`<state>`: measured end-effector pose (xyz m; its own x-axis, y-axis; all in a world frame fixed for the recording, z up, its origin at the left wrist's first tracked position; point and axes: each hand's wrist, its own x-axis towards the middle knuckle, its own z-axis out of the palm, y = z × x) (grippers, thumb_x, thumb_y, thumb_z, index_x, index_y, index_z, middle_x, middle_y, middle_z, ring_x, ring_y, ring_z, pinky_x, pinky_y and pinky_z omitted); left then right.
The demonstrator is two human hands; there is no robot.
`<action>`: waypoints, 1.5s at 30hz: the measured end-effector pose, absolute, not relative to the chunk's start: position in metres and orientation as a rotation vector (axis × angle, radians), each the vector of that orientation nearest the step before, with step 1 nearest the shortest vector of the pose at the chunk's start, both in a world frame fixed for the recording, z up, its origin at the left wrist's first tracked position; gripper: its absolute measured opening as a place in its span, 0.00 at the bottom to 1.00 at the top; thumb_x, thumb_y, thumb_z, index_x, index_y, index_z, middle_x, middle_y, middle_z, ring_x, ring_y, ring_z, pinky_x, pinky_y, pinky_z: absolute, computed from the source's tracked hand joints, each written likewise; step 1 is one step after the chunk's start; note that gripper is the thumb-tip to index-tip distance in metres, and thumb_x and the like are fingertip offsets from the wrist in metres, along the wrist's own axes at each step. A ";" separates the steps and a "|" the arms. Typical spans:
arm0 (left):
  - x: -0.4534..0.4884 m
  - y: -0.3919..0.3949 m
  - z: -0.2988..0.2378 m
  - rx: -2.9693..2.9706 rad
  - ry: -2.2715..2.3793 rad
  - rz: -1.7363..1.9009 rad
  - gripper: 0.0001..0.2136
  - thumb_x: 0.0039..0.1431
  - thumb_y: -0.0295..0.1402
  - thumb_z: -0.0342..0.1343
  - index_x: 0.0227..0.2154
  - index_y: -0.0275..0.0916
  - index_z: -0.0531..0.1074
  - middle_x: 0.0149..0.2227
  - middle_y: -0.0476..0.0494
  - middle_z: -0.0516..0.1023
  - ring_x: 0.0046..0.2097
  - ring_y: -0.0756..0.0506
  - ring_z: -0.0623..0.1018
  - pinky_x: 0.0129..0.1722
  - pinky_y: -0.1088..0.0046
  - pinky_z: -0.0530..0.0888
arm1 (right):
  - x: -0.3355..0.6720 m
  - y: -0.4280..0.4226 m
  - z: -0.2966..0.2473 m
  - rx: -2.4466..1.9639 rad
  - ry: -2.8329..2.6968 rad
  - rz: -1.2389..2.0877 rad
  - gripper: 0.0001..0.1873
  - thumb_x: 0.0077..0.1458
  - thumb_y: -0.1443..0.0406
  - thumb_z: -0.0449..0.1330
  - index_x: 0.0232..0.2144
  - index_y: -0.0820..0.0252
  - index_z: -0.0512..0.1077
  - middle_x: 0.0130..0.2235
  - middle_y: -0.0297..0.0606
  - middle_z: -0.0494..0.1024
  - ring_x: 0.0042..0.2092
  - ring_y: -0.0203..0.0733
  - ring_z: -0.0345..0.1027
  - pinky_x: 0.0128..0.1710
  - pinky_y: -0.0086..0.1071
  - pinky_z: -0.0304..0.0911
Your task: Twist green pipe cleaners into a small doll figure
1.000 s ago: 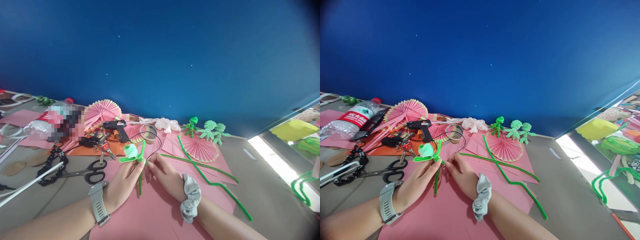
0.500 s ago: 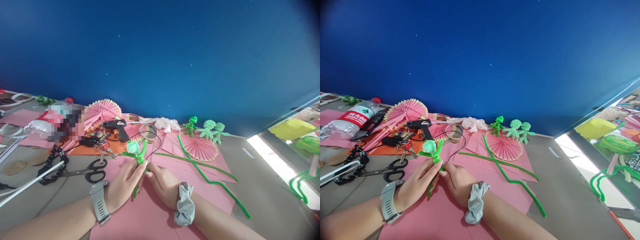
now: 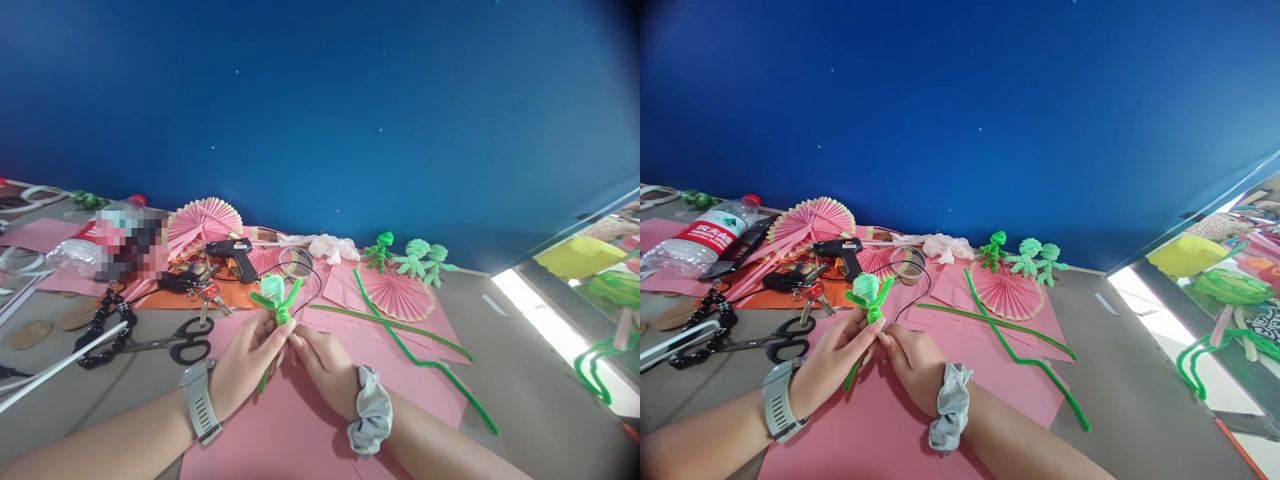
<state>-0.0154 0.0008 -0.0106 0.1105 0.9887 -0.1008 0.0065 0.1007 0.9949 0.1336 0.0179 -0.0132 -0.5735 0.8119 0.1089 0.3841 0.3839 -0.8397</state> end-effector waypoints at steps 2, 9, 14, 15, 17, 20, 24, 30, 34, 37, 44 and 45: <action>-0.016 0.001 -0.009 1.164 1.182 1.047 0.09 0.57 0.37 0.50 0.25 0.40 0.62 0.19 0.56 0.63 0.21 0.54 0.65 0.21 0.80 0.63 | 0.133 0.018 -0.013 -1.050 -2.095 1.101 0.17 0.63 0.60 0.40 0.25 0.58 0.59 0.22 0.29 0.62 0.24 0.33 0.56 0.26 0.28 0.53; -0.016 0.004 -0.006 1.139 1.209 1.070 0.07 0.58 0.38 0.49 0.31 0.41 0.66 0.23 0.53 0.68 0.27 0.50 0.70 0.30 0.77 0.70 | 0.136 0.022 -0.014 -1.065 -2.064 1.128 0.18 0.63 0.60 0.39 0.23 0.57 0.58 0.21 0.29 0.60 0.23 0.33 0.54 0.26 0.28 0.53; -0.014 0.004 -0.008 1.054 1.070 1.048 0.08 0.57 0.39 0.49 0.30 0.41 0.66 0.20 0.54 0.68 0.21 0.51 0.69 0.22 0.76 0.68 | 0.139 0.024 -0.015 -1.009 -2.195 1.076 0.16 0.62 0.57 0.41 0.27 0.57 0.59 0.25 0.32 0.66 0.26 0.36 0.59 0.28 0.29 0.55; -0.015 0.004 -0.009 1.044 1.067 1.046 0.07 0.57 0.39 0.50 0.30 0.41 0.67 0.21 0.54 0.68 0.22 0.51 0.69 0.23 0.76 0.68 | 0.140 0.024 -0.016 -1.029 -2.236 1.037 0.15 0.62 0.58 0.41 0.27 0.56 0.59 0.25 0.32 0.66 0.26 0.36 0.59 0.27 0.29 0.54; -0.016 0.003 -0.011 1.057 1.085 1.043 0.08 0.56 0.38 0.50 0.26 0.40 0.68 0.20 0.52 0.69 0.23 0.50 0.70 0.26 0.75 0.68 | 0.141 0.023 -0.015 -1.082 -2.284 0.975 0.15 0.62 0.59 0.39 0.28 0.57 0.58 0.24 0.32 0.65 0.25 0.36 0.58 0.26 0.29 0.53; -0.018 0.002 -0.012 1.131 1.122 1.016 0.13 0.55 0.37 0.50 0.18 0.40 0.67 0.19 0.50 0.70 0.26 0.48 0.71 0.31 0.73 0.68 | 0.141 0.022 -0.014 -1.125 -2.265 0.960 0.15 0.62 0.60 0.38 0.27 0.57 0.58 0.22 0.32 0.64 0.23 0.36 0.58 0.26 0.30 0.52; -0.018 0.003 -0.010 1.166 1.184 1.007 0.14 0.56 0.38 0.49 0.17 0.40 0.66 0.21 0.50 0.70 0.29 0.48 0.71 0.35 0.73 0.67 | 0.140 0.022 -0.014 -1.150 -2.208 0.972 0.17 0.63 0.59 0.38 0.26 0.57 0.58 0.22 0.32 0.65 0.23 0.36 0.58 0.26 0.30 0.52; -0.015 0.005 -0.007 1.163 1.179 1.051 0.13 0.57 0.38 0.50 0.19 0.39 0.65 0.21 0.53 0.66 0.29 0.50 0.67 0.34 0.76 0.65 | 0.140 0.025 -0.017 -1.114 -2.169 1.018 0.15 0.63 0.61 0.41 0.26 0.57 0.59 0.20 0.28 0.62 0.21 0.33 0.57 0.24 0.28 0.52; -0.016 0.005 -0.008 1.179 1.156 1.029 0.13 0.57 0.39 0.50 0.20 0.39 0.62 0.21 0.54 0.61 0.27 0.51 0.63 0.30 0.76 0.63 | 0.141 0.024 -0.016 -1.095 -2.180 1.028 0.12 0.62 0.63 0.42 0.29 0.56 0.60 0.20 0.27 0.63 0.21 0.33 0.57 0.23 0.27 0.53; -0.018 0.006 -0.011 1.133 1.201 1.048 0.15 0.56 0.39 0.51 0.18 0.38 0.62 0.20 0.54 0.60 0.26 0.51 0.62 0.29 0.77 0.62 | 0.141 0.023 -0.015 -1.049 -2.196 0.952 0.07 0.62 0.64 0.44 0.38 0.57 0.61 0.26 0.32 0.68 0.26 0.36 0.62 0.27 0.29 0.58; -0.019 0.013 -0.007 0.985 1.042 1.084 0.11 0.58 0.38 0.49 0.25 0.37 0.66 0.23 0.52 0.65 0.26 0.52 0.65 0.29 0.77 0.66 | 0.146 0.022 -0.019 -0.746 -2.260 0.356 0.14 0.55 0.72 0.51 0.43 0.51 0.66 0.42 0.40 0.64 0.43 0.44 0.59 0.41 0.40 0.58; -0.019 0.013 -0.007 0.989 1.045 1.079 0.10 0.57 0.38 0.50 0.25 0.37 0.66 0.23 0.52 0.65 0.26 0.52 0.65 0.29 0.77 0.67 | 0.147 0.022 -0.019 -0.730 -2.271 0.352 0.14 0.55 0.73 0.51 0.41 0.51 0.67 0.40 0.39 0.65 0.42 0.43 0.59 0.41 0.39 0.58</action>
<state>-0.0192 0.0130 -0.0070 0.1452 0.9761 -0.1614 -0.1931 0.1880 0.9630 0.1469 0.0221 -0.0186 -0.5847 0.5951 0.5513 0.4003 0.8028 -0.4419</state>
